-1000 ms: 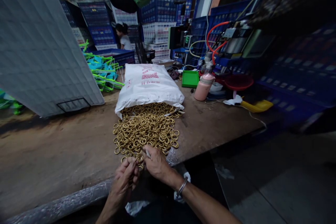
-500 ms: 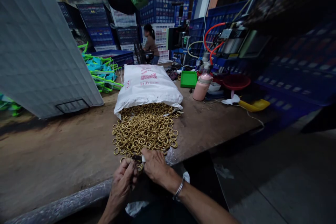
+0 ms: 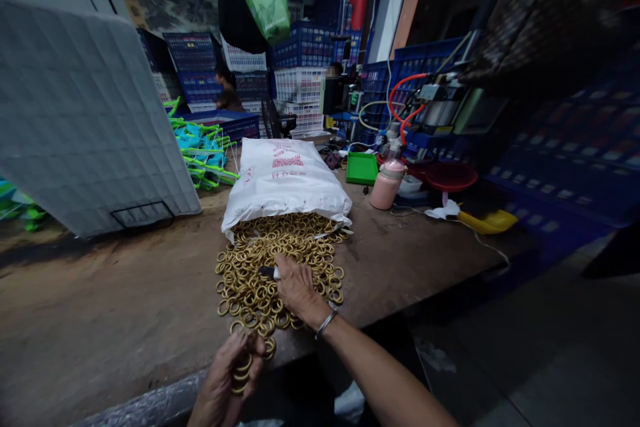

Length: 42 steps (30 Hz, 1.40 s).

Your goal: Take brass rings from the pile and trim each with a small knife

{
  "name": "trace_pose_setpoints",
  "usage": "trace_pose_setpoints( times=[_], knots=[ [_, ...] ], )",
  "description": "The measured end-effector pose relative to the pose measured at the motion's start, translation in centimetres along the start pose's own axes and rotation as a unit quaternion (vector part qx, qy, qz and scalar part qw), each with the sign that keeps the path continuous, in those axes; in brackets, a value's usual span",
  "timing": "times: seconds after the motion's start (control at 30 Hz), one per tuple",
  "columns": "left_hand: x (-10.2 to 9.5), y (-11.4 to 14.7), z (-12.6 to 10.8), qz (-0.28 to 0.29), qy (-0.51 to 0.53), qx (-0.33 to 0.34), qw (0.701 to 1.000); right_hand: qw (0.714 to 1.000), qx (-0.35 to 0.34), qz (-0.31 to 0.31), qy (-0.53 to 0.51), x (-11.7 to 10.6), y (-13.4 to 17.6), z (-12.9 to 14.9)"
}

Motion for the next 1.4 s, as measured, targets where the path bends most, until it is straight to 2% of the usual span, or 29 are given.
trace_pose_setpoints(
  times=[0.1, 0.2, 0.3, 0.4, 0.53, 0.63, 0.7, 0.8, 0.9, 1.0, 1.07, 1.13, 1.27, 1.33, 1.4],
  knots=[
    [0.0, 0.0, -0.4, -0.013, 0.028, 0.009, 0.999, 0.999, 0.023, 0.016, 0.026, 0.8, -1.0, 0.0],
    [-0.1, -0.2, -0.5, 0.004, 0.059, -0.004, 0.998, 0.999, 0.029, 0.006, 0.034, 1.2, -1.5, 0.0],
    [-0.5, -0.5, -0.7, 0.018, 0.095, -0.033, 0.995, 0.999, 0.028, 0.007, 0.032, 1.0, -1.6, -0.2],
    [-0.9, -0.9, -1.0, 0.028, 0.107, -0.034, 0.993, 1.0, 0.018, -0.001, 0.02, 0.1, -1.3, -0.5],
    [-0.9, -1.9, -1.3, 0.034, 0.076, -0.017, 0.996, 0.999, 0.001, -0.034, -0.04, -0.8, -0.5, -0.9],
    [-0.6, -2.9, -1.3, -0.009, 0.027, 0.024, 0.999, 0.989, -0.001, -0.029, -0.143, -0.7, 0.4, -0.8],
    [-0.5, -3.3, -1.4, -0.055, -0.034, 0.065, 0.996, 0.974, 0.016, -0.002, -0.227, -0.4, 1.1, -0.6],
    [-0.3, -3.4, -1.8, -0.1, -0.14, 0.162, 0.972, 0.929, 0.05, 0.056, -0.363, 0.0, 2.2, 0.0],
    [0.0, -3.2, -2.1, -0.064, -0.235, 0.238, 0.94, 0.875, 0.083, 0.103, -0.466, 0.0, 3.2, 0.4],
    [0.0, -3.1, -2.1, -0.029, -0.298, 0.252, 0.92, 0.837, 0.12, 0.132, -0.518, 0.0, 3.8, 0.6],
    [-0.1, -3.0, -2.0, -0.032, -0.324, 0.254, 0.911, 0.825, 0.133, 0.132, -0.532, -0.1, 4.0, 0.8],
    [-0.1, -2.9, -2.1, -0.045, -0.335, 0.254, 0.906, 0.835, 0.121, 0.107, -0.526, -0.3, 4.0, 1.0],
    [0.4, -2.6, -2.3, -0.067, -0.316, 0.254, 0.912, 0.895, 0.054, 0.047, -0.441, -0.8, 4.2, 1.4],
    [0.7, -2.4, -2.3, -0.061, -0.295, 0.231, 0.925, 0.913, 0.046, 0.039, -0.402, -0.9, 4.2, 1.6],
    [0.9, -2.3, -2.0, -0.059, -0.254, 0.174, 0.95, 0.918, 0.051, 0.04, -0.392, -1.0, 4.2, 1.7]
  ],
)
Point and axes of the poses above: each hand's wrist, its own y-axis away from the middle knuckle, its own x-axis out of the palm, z = x × y, the point moved 2 cm from there along -y, towards the middle knuckle, and after that the axes turned 5 degrees about -x, right-handed, at the moved point
